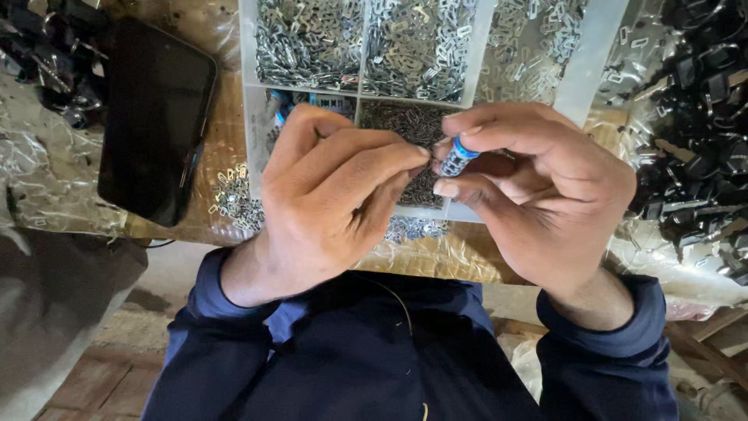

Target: The person sits at a workbench assembling keychains by hand. They pick up a blue-capped cylindrical component, insert small metal pins into it, and attach a split ring, placing finished assemblies into a compartment box while handling piles of key fobs and rings.

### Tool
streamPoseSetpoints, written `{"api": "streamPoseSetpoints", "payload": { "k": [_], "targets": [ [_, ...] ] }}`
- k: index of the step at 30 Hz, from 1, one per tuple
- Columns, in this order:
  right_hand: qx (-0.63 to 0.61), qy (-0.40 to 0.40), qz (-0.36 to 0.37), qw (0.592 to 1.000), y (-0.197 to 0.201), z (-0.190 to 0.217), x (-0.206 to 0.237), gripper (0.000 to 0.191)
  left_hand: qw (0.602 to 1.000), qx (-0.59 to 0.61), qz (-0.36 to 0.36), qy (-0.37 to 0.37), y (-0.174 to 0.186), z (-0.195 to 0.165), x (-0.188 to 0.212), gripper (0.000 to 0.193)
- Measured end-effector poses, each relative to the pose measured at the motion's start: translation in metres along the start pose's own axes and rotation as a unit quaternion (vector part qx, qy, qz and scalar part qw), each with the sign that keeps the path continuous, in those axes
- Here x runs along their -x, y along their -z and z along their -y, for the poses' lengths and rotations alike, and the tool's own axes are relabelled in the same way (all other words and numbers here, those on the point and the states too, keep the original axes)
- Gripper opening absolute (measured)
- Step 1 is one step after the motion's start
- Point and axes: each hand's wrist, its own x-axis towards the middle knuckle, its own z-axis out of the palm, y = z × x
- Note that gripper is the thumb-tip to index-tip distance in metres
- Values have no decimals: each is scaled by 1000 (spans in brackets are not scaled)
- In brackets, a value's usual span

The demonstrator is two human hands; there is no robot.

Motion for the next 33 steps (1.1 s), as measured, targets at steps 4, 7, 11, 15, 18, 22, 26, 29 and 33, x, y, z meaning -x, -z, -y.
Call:
{"api": "streamPoseSetpoints", "payload": {
  "k": [4,7,11,15,18,22,26,29,33],
  "targets": [
    [-20,17,-10,1000,-2,1,-1,30,985,-171,4,-27,-5,-6,-5,22],
    [-13,29,-3,999,-2,1,-3,29,990,-143,18,0,-6,-8,-4,19],
    [-9,28,-6,1000,0,0,-3,23,1000,-11,-1,-1,-2,-6,0,18],
    [22,39,6,999,0,0,-1,19,998,33,-43,6,-3,-8,3,13],
    [14,72,10,997,-1,-3,-1,20,998,41,-40,13,-5,-8,5,11],
    [42,72,16,996,2,-5,0,18,998,35,-41,9,-6,-7,7,11],
    [84,74,12,994,1,-6,2,16,999,17,-42,-7,-8,-5,4,13],
    [118,110,-6,987,-1,-9,3,17,998,3,-50,-42,-10,-4,3,17],
    [79,108,-7,991,0,-14,5,19,999,35,-37,-8,-10,-3,8,15]
  ]
}}
